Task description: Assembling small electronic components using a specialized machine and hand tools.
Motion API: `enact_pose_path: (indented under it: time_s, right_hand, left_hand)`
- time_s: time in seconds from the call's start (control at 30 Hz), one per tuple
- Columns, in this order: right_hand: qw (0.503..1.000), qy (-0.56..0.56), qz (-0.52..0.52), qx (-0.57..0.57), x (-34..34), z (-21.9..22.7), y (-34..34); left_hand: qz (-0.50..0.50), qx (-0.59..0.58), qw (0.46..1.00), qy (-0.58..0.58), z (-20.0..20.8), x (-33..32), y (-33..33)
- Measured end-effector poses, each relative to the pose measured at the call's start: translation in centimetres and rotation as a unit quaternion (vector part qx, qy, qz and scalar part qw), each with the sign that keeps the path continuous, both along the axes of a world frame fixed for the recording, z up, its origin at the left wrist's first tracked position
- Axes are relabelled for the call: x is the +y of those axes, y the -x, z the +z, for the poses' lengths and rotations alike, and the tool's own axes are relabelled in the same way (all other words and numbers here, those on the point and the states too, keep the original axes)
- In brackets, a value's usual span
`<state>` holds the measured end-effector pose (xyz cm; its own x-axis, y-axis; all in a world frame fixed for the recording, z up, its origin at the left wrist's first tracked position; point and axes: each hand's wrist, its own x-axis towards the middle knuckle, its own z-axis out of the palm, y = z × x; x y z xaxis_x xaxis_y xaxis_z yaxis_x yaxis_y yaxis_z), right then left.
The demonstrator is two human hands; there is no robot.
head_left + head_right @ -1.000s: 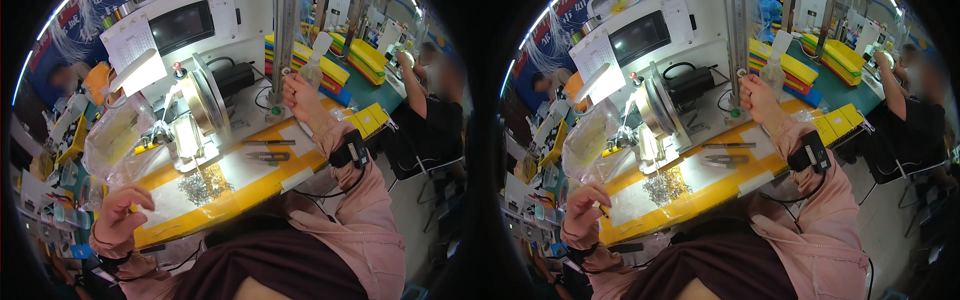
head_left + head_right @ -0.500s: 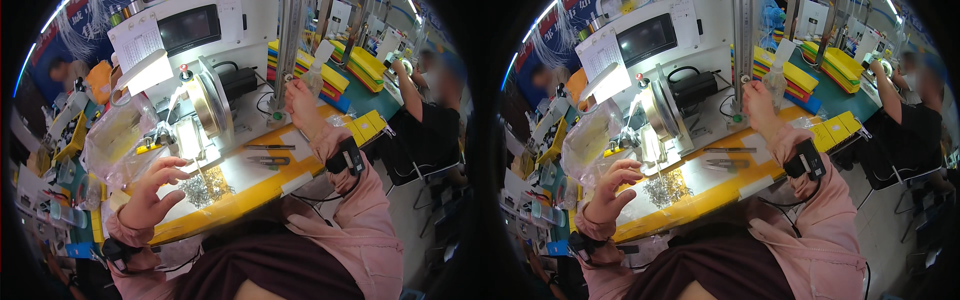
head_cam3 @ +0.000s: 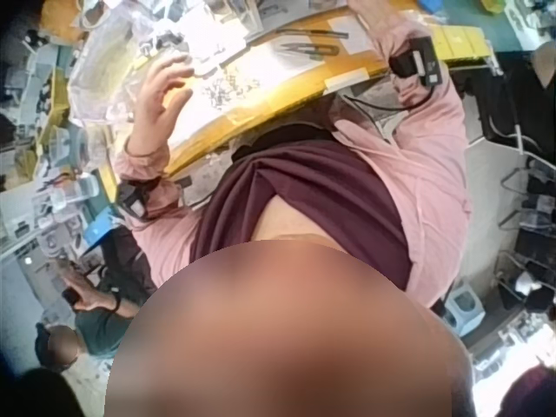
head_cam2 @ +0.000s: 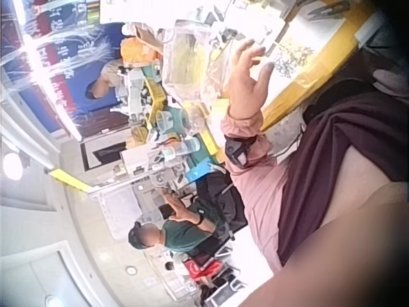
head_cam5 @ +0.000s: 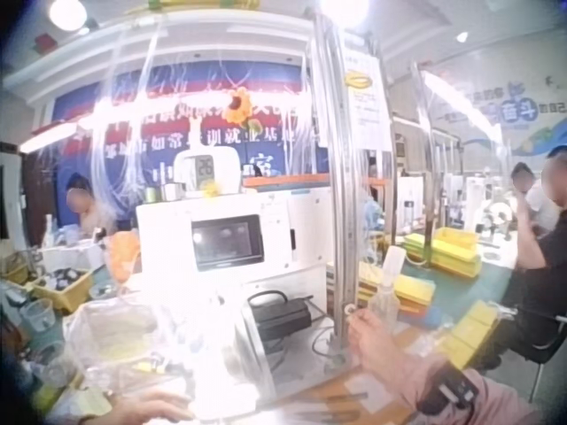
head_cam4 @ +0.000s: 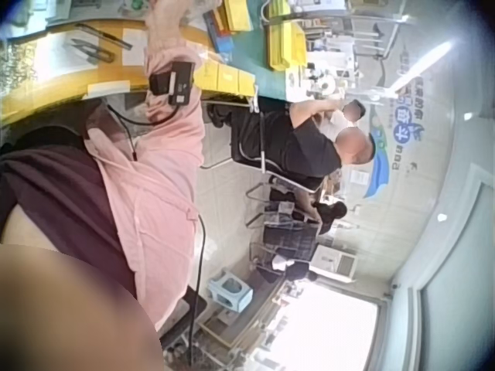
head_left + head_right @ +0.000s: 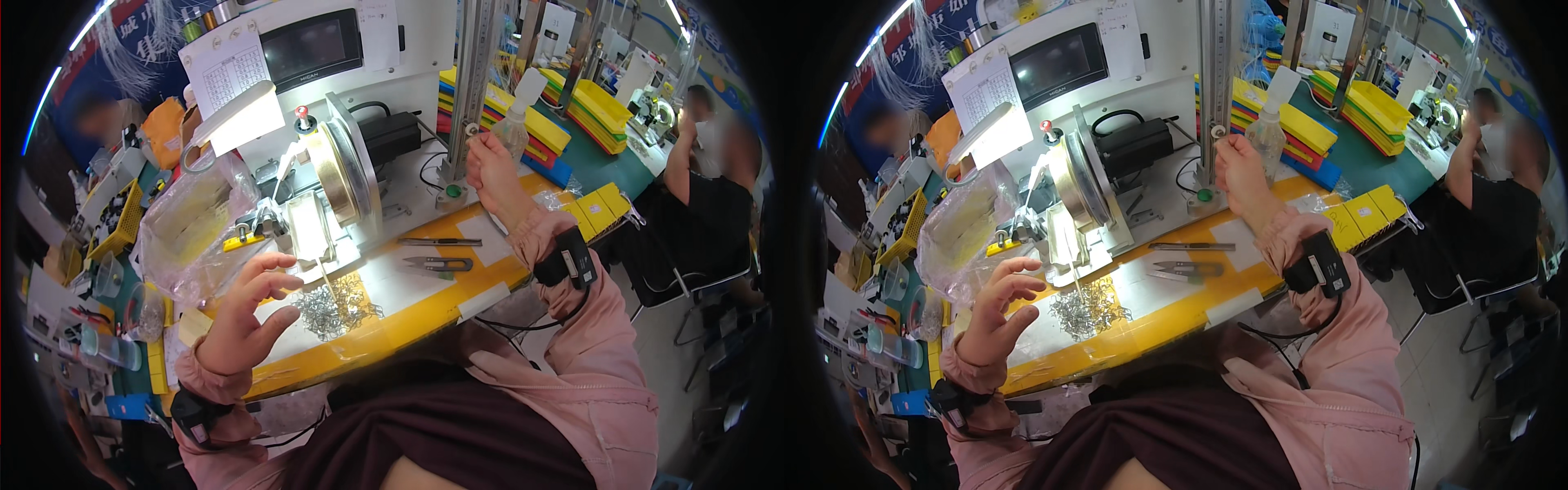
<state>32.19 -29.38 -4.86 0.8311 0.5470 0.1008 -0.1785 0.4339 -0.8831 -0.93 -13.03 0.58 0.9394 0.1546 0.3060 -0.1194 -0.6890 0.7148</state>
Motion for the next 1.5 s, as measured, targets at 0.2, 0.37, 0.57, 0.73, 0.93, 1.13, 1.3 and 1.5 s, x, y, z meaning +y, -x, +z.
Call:
enact_pose_path:
  time_s: [0.2,0.37,0.57,0.73,0.93,1.13,1.3,1.5]
  right_hand:
    - [0.999,0.008,-0.03,-0.03,0.6,-0.1,1.2]
    - [0.995,-0.004,-0.066,-0.07,2.0,0.1,4.6]
    - [0.994,0.034,0.096,-0.03,3.0,2.0,5.5]
    - [0.979,0.089,0.17,-0.071,7.3,3.9,6.3]
    - [0.965,0.132,0.217,-0.063,9.1,5.1,7.9]
    - [0.931,0.274,0.109,-0.213,5.5,4.5,5.9]
    - [0.879,0.273,0.051,-0.387,-1.4,1.2,7.8]
    - [0.795,0.347,0.195,-0.457,-1.4,-1.6,14.5]
  left_hand:
    - [-0.049,0.009,0.999,0.001,0.1,-0.9,-0.5]
    - [-0.043,-0.021,0.999,-0.003,-0.3,-1.8,-2.2]
    - [-0.023,-0.027,0.98,0.194,-1.2,-0.8,-4.4]
    - [-0.001,-0.106,0.902,0.419,-2.3,0.1,-10.4]
    - [-0.019,-0.127,0.909,0.397,-0.2,0.3,-12.3]
    - [0.046,-0.041,0.96,0.273,-1.8,1.0,-6.3]
    - [0.122,-0.197,0.932,0.279,-4.1,3.4,3.6]
    - [0.286,-0.266,0.865,0.315,-8.9,8.2,6.9]
